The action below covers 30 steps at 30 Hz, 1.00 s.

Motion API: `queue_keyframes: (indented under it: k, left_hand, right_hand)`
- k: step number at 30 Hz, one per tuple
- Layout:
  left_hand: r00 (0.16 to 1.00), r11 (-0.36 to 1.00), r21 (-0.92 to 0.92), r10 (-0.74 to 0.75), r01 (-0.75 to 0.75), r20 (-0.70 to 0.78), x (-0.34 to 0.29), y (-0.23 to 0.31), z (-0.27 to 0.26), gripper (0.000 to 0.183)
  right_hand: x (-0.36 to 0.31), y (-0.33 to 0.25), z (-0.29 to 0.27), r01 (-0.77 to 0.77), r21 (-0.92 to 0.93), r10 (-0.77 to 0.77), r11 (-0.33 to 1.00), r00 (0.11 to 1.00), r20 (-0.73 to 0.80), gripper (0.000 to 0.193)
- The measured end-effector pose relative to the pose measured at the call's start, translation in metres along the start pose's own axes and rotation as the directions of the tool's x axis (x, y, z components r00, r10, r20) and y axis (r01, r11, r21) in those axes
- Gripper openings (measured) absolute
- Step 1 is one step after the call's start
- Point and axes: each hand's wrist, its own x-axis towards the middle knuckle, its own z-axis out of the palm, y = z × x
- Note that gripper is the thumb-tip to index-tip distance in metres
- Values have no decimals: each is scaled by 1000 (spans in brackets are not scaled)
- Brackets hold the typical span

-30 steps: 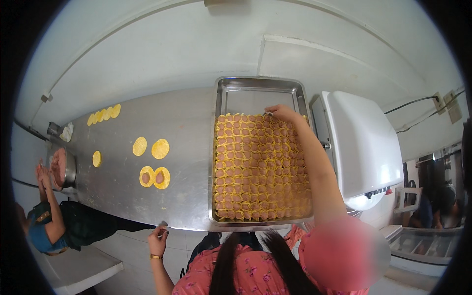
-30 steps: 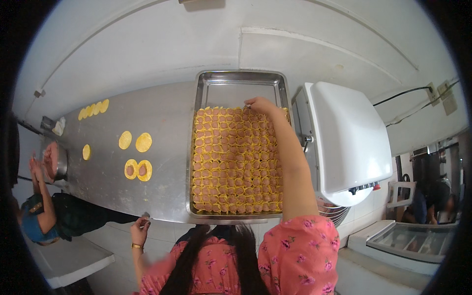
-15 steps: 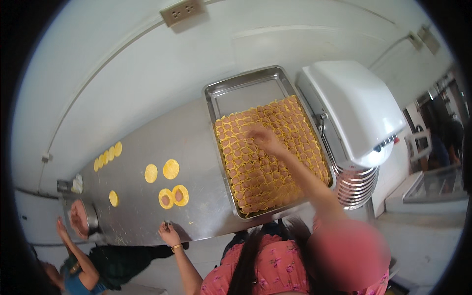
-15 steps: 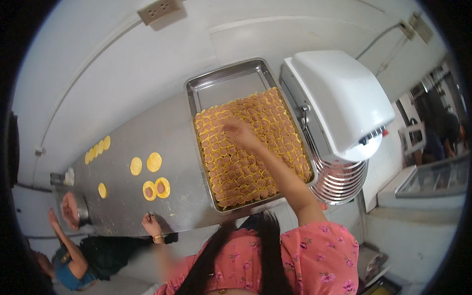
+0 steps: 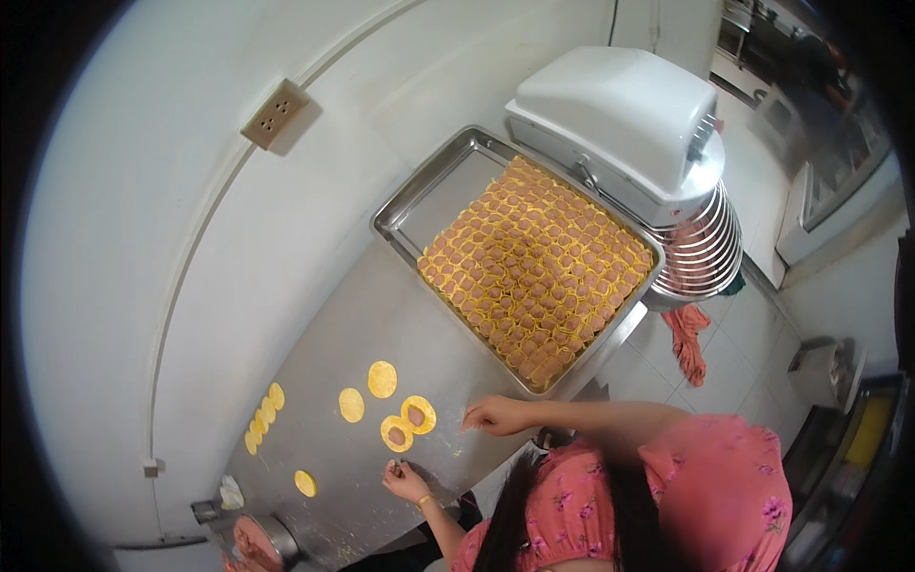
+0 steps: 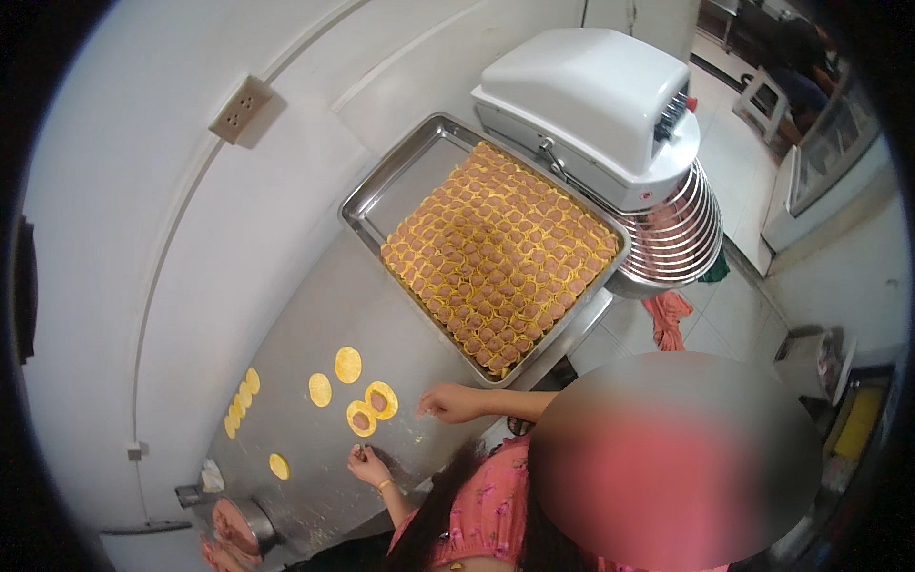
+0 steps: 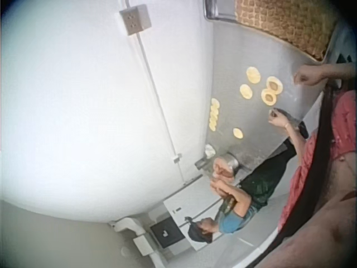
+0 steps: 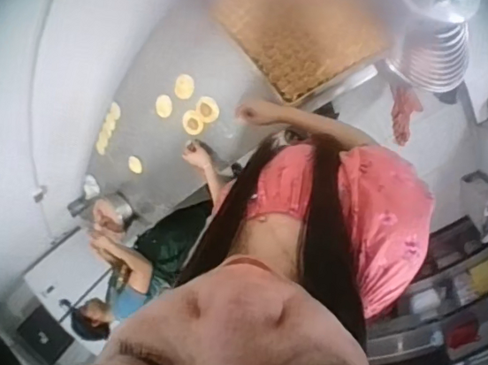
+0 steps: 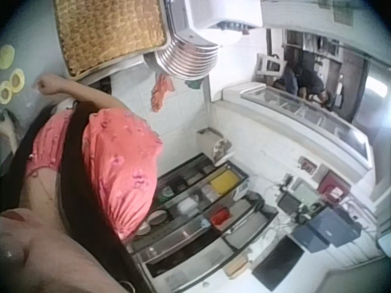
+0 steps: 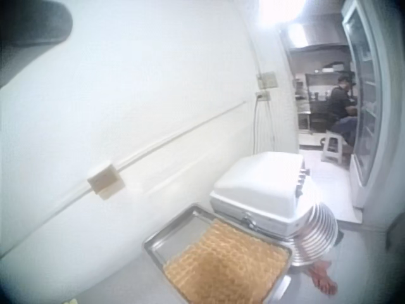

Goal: The person places a filling onto round yellow dough discs, folds them into sealed pastries, and arranges them on a metal tray. A coworker at the same table also prepares dough discs and places filling on them.

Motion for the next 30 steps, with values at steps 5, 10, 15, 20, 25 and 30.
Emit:
queue_keyframes:
  k: [5,10,15,20,25,30]
  left_hand:
    - [997,997,-59,54,-51,63,12,5,3,25]
    - [991,996,-58,74,-68,108,19,14,4,23]
    - [994,999,46,18,-23,106,25,16,5,19]
    - [995,993,119,15,-27,100,32,7,11,18]
    - [946,954,-185,-182,236,268,40,-3,14,16]
    - [862,427,-750,-289,506,417,22,-7,9,27]
  right_hand:
    - [-1,-3,19,-95,-9,94,995,992,-84,31]
    - [-4,0,38,-90,-18,87,996,991,-105,31]
    - [-4,9,49,-107,-47,103,993,991,-90,31]
    - [-2,16,48,-121,-93,115,988,991,-65,31]
    - [0,17,44,-139,-95,134,986,990,-52,32]
    - [-3,16,40,-187,-100,188,977,982,5,30]
